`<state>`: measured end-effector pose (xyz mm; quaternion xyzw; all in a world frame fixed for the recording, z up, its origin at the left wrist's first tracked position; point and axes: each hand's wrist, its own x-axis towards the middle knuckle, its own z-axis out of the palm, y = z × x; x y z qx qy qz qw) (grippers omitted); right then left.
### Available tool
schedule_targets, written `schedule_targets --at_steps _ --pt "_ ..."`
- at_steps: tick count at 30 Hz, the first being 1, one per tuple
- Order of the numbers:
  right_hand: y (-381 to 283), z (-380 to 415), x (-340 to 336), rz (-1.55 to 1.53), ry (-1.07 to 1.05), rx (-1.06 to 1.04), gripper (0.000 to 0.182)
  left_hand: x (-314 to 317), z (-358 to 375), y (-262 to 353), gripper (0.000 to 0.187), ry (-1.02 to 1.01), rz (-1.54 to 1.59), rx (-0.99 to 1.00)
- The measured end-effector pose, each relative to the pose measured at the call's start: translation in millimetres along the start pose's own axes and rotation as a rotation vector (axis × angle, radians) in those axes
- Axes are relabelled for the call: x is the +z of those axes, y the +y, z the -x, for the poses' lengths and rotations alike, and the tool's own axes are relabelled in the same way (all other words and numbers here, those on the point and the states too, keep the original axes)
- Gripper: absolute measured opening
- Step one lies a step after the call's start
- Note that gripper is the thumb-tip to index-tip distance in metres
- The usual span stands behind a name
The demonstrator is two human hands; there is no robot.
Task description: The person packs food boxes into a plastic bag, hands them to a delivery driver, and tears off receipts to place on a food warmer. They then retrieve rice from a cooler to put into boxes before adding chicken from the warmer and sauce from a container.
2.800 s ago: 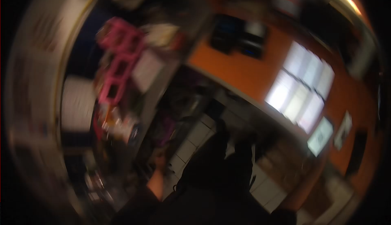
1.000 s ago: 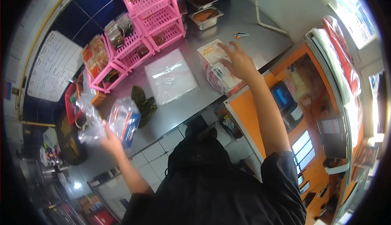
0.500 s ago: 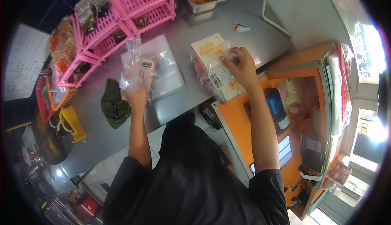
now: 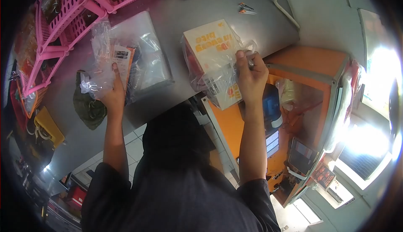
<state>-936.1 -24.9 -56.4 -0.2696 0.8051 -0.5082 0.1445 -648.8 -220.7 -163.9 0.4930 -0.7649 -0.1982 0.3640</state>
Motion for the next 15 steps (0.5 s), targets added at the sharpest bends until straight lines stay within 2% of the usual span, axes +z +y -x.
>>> schedule_targets --at_steps 2,4,8,10,11,13,15 --pt "-11.4 4.6 3.8 -0.030 0.011 0.044 0.024 0.0 -0.3 1.7 0.034 0.029 0.030 0.005" --pt "-19.9 11.2 9.0 -0.334 0.046 0.134 0.020 -4.7 3.9 -0.8 0.035 -0.034 -0.114 -0.001" --pt "-40.8 20.6 23.3 -0.526 0.097 0.171 0.018 -8.0 4.5 2.7 0.036 -0.073 -0.132 -0.081" --pt "-49.7 28.7 29.7 -0.667 0.204 0.238 0.021 -9.4 1.9 17.5 0.037 -0.047 0.094 -0.197" --pt "-52.9 32.1 32.8 -0.675 0.197 0.232 0.021 -10.5 1.0 17.2 0.037 -0.036 0.090 -0.194" --pt "-57.4 34.4 37.5 -0.550 0.186 0.222 0.022 -8.4 0.2 15.5 0.030 0.051 0.099 -0.050" --pt "-48.0 28.7 34.3 -0.480 0.190 0.215 0.022 -9.3 -0.6 13.7 0.033 0.031 0.025 -0.032"
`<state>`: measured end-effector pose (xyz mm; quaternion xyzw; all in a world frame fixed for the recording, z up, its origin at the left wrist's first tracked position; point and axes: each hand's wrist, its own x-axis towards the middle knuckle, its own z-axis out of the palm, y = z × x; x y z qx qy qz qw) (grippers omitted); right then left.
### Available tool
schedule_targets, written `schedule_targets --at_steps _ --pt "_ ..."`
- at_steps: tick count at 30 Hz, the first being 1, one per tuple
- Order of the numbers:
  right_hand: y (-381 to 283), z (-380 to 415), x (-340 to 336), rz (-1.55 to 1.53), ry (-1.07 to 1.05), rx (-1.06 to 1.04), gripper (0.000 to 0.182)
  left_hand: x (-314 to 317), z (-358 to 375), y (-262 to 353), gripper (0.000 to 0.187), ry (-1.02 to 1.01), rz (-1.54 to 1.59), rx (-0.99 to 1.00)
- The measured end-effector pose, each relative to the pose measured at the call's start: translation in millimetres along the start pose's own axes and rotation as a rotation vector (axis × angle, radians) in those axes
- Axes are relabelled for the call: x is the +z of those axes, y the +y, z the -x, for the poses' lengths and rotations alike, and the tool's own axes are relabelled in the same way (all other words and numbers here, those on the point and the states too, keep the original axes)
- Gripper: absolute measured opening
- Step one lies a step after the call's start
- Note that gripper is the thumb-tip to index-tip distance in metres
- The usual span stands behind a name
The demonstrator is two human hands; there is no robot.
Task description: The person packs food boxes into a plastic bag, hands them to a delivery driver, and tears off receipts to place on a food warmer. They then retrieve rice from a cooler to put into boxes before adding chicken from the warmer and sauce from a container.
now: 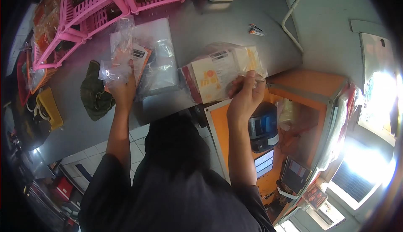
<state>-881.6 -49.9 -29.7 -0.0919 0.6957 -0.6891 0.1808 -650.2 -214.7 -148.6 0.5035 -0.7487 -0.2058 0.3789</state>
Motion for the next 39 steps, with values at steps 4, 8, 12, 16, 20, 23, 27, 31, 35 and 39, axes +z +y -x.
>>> schedule_targets --at_steps 4,8,12,16,20,23,27,31,35,39 --pt "-1.0 -5.2 -9.9 0.137 -0.040 0.048 0.021 1.2 -1.3 -3.0 0.036 0.003 -0.139 0.075" --pt "12.7 -2.8 -13.3 0.100 -0.032 0.022 0.019 4.4 1.9 -0.3 0.035 -0.037 -0.007 -0.073" --pt "13.8 0.1 -8.0 0.101 -0.015 -0.028 0.018 0.6 -4.1 -1.9 0.031 -0.037 0.049 -0.135" --pt "9.8 -0.4 -5.5 0.146 0.002 0.002 0.018 -3.8 -6.2 -7.9 0.029 -0.019 0.272 -0.264" --pt "8.6 -1.6 -3.4 0.287 -0.003 0.003 0.022 -2.4 -9.2 1.3 0.030 -0.046 0.204 -0.216" --pt "0.4 -2.3 2.8 0.439 0.001 0.018 0.031 1.2 -8.6 4.4 0.029 -0.034 0.258 -0.254" --pt "4.0 -6.8 1.5 0.662 -0.052 -0.034 0.036 -0.5 -9.3 12.1 0.029 -0.050 0.306 -0.284" --pt "1.6 -8.6 0.8 0.685 -0.070 -0.029 0.033 -3.2 -9.8 10.6 0.031 -0.153 0.219 -0.388" --pt "1.8 -5.8 -2.4 0.720 -0.102 -0.037 0.032 -0.4 -3.2 -10.4 0.028 0.028 0.222 -0.122" --pt "15.6 -7.2 -5.7 0.695 -0.091 -0.251 0.028 -8.9 9.8 -31.6 0.023 -0.019 0.504 -0.572"
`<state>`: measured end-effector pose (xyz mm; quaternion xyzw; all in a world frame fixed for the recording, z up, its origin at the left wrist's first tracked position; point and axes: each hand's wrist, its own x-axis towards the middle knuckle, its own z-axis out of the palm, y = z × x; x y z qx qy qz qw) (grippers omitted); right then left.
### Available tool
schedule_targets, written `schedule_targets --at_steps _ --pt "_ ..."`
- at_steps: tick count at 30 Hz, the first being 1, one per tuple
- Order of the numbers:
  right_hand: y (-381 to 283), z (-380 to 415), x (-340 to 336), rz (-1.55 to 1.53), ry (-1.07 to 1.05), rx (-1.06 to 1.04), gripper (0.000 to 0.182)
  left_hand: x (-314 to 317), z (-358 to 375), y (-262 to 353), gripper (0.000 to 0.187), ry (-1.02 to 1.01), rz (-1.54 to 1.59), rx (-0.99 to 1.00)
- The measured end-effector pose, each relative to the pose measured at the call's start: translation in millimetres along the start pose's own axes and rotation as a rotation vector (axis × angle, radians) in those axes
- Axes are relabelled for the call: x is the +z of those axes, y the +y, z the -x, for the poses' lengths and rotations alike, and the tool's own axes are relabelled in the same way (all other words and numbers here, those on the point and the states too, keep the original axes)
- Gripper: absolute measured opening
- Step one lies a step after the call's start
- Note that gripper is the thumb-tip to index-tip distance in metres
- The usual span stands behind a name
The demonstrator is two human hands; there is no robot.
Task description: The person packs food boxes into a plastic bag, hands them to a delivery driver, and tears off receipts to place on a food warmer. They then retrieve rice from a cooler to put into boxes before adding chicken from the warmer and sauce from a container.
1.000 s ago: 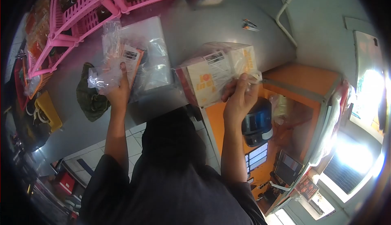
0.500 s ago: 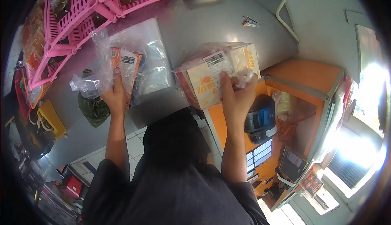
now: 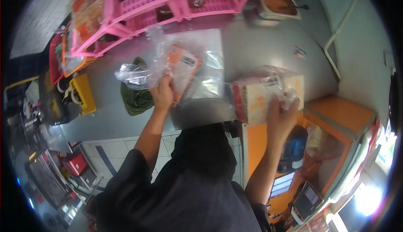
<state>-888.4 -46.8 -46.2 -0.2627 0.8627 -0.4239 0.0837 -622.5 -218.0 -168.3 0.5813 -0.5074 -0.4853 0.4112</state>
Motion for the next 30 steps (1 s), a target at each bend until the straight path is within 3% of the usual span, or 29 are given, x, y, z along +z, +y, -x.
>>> schedule_targets --at_steps 1,3,7,9,12,14,16,18,21,23,26,28,30 --pt "2.6 -0.2 2.4 -0.013 0.014 -0.053 0.028 -2.3 -0.5 -1.9 0.023 0.028 -0.016 0.011" --pt "-4.9 0.0 2.0 -0.030 -0.013 -0.016 0.027 -6.6 -1.7 -8.2 0.023 -0.030 0.025 -0.177" --pt "-17.0 -0.4 -0.3 0.023 -0.040 0.076 0.026 -5.0 -2.3 -9.0 0.022 -0.079 0.132 -0.189" --pt "-10.3 -1.3 1.6 0.064 -0.026 -0.039 0.027 3.4 -3.5 -3.6 0.018 -0.031 0.198 0.005" --pt "-11.5 -0.7 2.1 0.121 -0.025 0.001 0.026 2.8 -0.2 12.6 0.015 -0.116 0.073 0.067" --pt "-0.4 -1.9 2.2 0.195 -0.030 -0.140 0.026 3.9 -1.1 20.9 0.013 -0.111 0.019 0.124" --pt "-10.0 -1.2 1.0 0.190 -0.069 -0.096 0.027 6.1 -2.3 28.6 0.014 -0.107 -0.030 0.188" --pt "-21.6 -2.4 -1.8 0.180 -0.094 -0.052 0.028 6.1 -3.7 35.9 0.012 -0.115 -0.155 0.431" --pt "-29.6 -3.3 -16.5 0.304 -0.129 -0.009 0.025 2.2 -3.8 30.9 0.009 -0.199 -0.224 0.392" --pt "-29.9 -5.0 -29.3 0.375 -0.052 -0.255 0.022 9.5 -2.9 32.7 0.007 -0.141 -0.099 0.356" --pt "-23.6 -7.4 -42.8 0.401 -0.062 -0.311 0.020 4.9 -3.5 12.6 0.012 -0.085 -0.404 0.534" --pt "2.6 -6.7 -48.5 0.191 -0.071 -0.177 0.019 5.5 -4.1 10.4 0.016 -0.137 -0.314 0.503" --pt "-3.9 -0.5 -48.0 0.002 -0.023 -0.063 0.017 3.6 -4.2 18.9 0.037 -0.242 -0.288 0.496"
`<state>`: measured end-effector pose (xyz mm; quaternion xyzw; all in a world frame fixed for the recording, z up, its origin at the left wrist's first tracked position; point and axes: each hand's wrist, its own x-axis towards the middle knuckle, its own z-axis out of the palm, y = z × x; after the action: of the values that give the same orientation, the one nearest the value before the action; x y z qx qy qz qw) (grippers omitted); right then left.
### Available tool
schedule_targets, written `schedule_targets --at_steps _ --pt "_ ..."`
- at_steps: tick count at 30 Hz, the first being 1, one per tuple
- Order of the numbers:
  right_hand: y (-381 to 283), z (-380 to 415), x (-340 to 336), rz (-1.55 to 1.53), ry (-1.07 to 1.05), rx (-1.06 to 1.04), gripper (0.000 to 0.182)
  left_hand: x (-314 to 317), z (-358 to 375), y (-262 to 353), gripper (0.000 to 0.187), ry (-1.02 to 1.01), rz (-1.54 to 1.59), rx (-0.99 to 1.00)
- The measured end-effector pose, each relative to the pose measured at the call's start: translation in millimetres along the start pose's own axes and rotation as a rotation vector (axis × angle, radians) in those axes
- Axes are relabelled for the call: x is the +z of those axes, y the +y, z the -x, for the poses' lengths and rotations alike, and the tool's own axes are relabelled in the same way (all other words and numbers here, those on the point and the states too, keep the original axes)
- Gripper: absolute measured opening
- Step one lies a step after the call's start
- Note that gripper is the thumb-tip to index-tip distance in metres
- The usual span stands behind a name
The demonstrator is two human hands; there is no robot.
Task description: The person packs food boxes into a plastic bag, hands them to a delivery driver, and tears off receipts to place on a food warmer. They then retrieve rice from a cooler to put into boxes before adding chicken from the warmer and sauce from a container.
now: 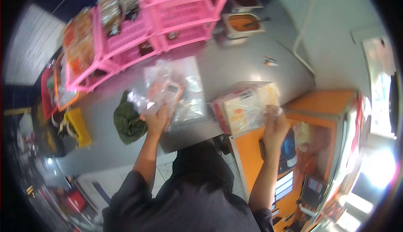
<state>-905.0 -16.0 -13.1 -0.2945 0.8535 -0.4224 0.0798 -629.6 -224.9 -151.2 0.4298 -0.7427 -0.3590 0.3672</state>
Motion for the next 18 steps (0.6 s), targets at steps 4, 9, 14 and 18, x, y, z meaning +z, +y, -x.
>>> schedule_targets --at_steps 4,9,14,18 --pt "4.2 6.9 -2.6 -0.138 0.016 0.074 0.014 6.3 0.5 5.9 0.036 -0.029 0.035 -0.057" --pt "24.8 2.5 -0.9 -0.092 -0.037 -0.044 0.012 14.7 4.9 -22.9 0.027 0.055 -0.018 0.011" --pt "35.2 7.8 5.1 0.000 -0.023 -0.156 0.020 15.4 1.4 -20.4 0.024 0.119 -0.077 0.074" --pt "43.6 14.4 6.5 0.081 -0.072 -0.257 0.036 7.6 2.3 5.8 0.031 0.015 -0.069 -0.083"
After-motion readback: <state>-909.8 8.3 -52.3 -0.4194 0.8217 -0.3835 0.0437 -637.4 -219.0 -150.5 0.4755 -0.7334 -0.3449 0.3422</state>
